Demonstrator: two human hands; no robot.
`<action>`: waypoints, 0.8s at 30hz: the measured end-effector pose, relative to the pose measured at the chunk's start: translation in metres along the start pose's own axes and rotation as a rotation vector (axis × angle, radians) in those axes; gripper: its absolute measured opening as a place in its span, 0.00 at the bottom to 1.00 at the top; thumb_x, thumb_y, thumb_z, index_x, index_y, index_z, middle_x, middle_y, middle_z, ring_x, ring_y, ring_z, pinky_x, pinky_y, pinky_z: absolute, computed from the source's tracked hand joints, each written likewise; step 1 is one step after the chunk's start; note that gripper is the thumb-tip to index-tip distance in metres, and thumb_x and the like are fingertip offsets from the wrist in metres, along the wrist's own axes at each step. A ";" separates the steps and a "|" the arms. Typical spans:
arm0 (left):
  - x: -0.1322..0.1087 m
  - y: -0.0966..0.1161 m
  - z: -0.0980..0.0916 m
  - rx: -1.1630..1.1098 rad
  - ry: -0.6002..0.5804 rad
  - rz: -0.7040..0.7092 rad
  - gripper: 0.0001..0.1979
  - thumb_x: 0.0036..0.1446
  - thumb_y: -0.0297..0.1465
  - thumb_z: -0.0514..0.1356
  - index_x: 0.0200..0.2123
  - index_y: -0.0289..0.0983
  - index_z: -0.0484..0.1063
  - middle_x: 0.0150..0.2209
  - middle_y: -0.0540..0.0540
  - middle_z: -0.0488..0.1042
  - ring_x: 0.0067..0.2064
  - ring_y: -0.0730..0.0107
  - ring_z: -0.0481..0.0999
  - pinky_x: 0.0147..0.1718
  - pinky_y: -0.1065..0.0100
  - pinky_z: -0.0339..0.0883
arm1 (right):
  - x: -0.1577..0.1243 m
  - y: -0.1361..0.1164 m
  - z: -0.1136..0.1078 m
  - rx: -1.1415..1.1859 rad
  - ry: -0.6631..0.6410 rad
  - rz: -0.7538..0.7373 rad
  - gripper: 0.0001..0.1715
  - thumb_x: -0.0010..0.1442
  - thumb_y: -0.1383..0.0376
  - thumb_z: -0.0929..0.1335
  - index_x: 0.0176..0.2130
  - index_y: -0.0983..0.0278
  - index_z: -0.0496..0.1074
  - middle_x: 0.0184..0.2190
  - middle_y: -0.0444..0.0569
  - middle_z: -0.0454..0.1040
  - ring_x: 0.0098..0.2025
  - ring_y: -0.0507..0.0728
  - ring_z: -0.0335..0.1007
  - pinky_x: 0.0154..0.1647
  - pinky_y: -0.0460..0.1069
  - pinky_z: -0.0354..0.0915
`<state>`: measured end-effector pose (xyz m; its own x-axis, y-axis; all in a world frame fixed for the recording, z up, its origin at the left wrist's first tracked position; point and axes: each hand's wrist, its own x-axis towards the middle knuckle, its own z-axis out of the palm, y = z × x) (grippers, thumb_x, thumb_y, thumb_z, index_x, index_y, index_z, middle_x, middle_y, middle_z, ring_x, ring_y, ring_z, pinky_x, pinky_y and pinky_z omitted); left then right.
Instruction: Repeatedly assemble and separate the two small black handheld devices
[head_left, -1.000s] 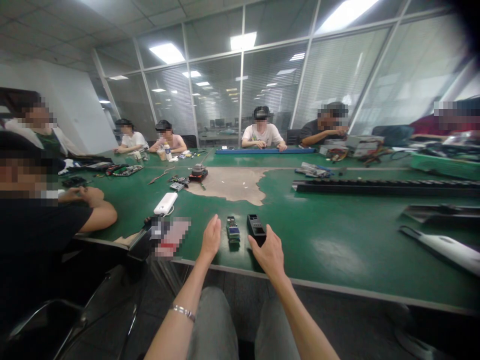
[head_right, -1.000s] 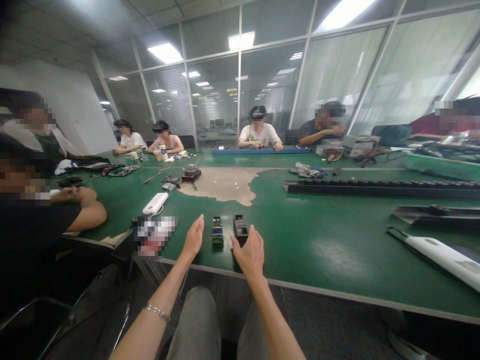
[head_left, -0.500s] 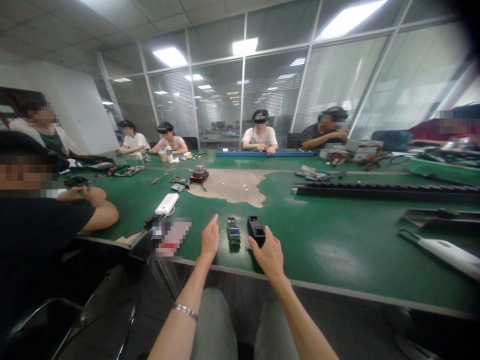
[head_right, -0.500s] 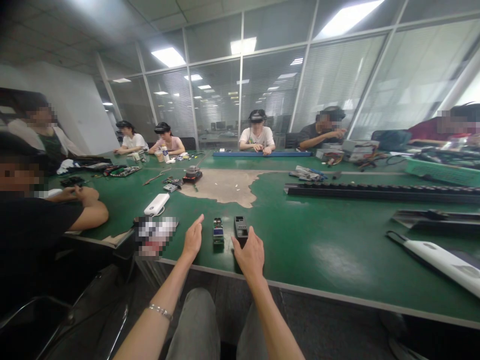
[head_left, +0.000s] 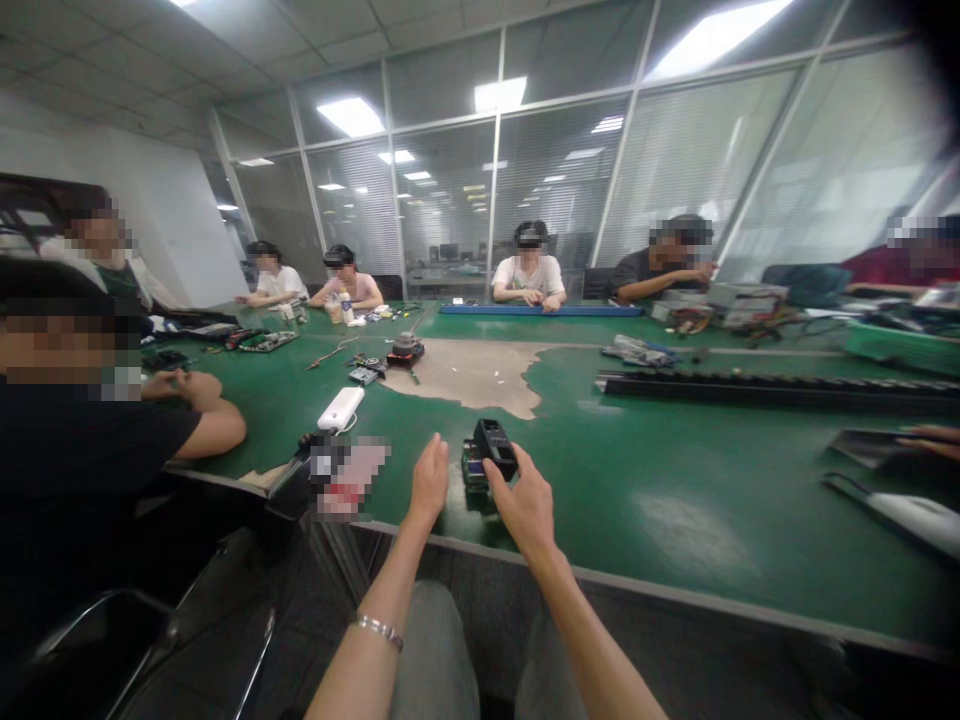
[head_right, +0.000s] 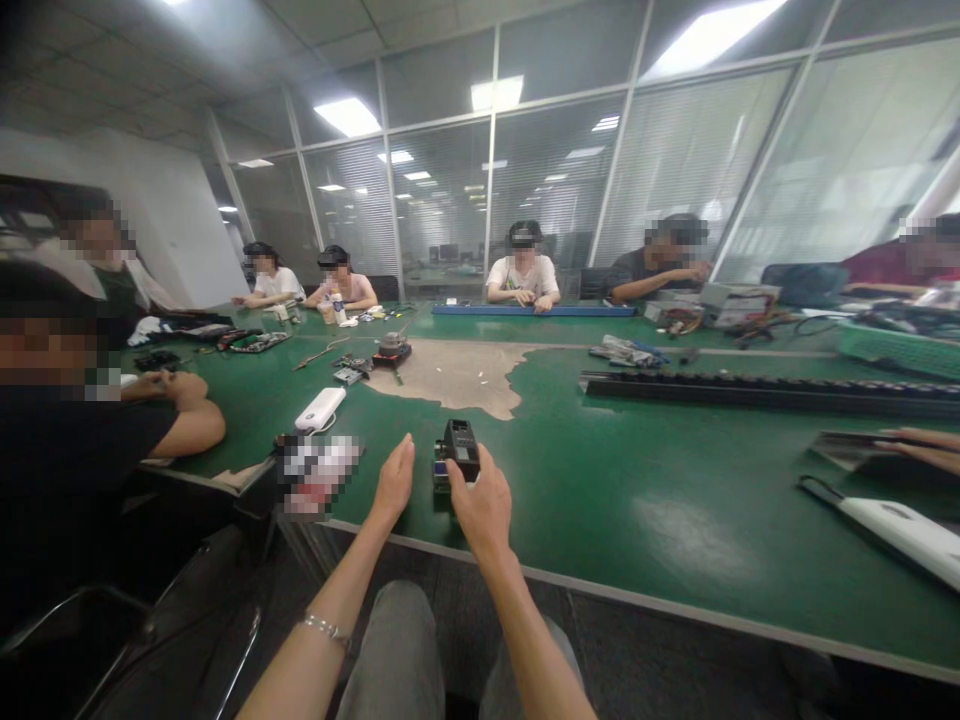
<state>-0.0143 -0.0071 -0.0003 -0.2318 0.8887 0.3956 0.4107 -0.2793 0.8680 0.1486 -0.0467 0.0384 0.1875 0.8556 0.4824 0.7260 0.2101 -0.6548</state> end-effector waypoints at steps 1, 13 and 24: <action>0.000 0.000 0.000 -0.002 0.001 -0.003 0.29 0.64 0.47 0.45 0.58 0.32 0.64 0.60 0.39 0.64 0.63 0.62 0.60 0.63 0.61 0.50 | 0.001 -0.006 0.003 -0.016 -0.006 -0.002 0.32 0.60 0.49 0.61 0.56 0.65 0.63 0.47 0.55 0.73 0.47 0.61 0.69 0.46 0.52 0.61; 0.002 0.002 -0.002 0.017 -0.013 -0.015 0.30 0.65 0.46 0.44 0.59 0.30 0.62 0.61 0.37 0.62 0.63 0.61 0.60 0.63 0.60 0.51 | -0.007 -0.035 0.021 -0.309 -0.104 -0.001 0.35 0.61 0.50 0.60 0.59 0.69 0.59 0.39 0.59 0.75 0.43 0.62 0.71 0.41 0.51 0.60; 0.002 -0.001 -0.001 0.004 -0.011 -0.027 0.29 0.64 0.47 0.45 0.59 0.33 0.62 0.61 0.39 0.62 0.64 0.61 0.59 0.63 0.60 0.51 | -0.023 -0.005 0.040 -0.243 -0.045 -0.132 0.41 0.59 0.50 0.63 0.61 0.73 0.55 0.49 0.63 0.71 0.51 0.66 0.66 0.49 0.56 0.60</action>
<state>-0.0164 -0.0057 -0.0002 -0.2334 0.8996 0.3692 0.4084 -0.2539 0.8768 0.1143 -0.0482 0.0076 0.0555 0.8496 0.5246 0.8805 0.2060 -0.4268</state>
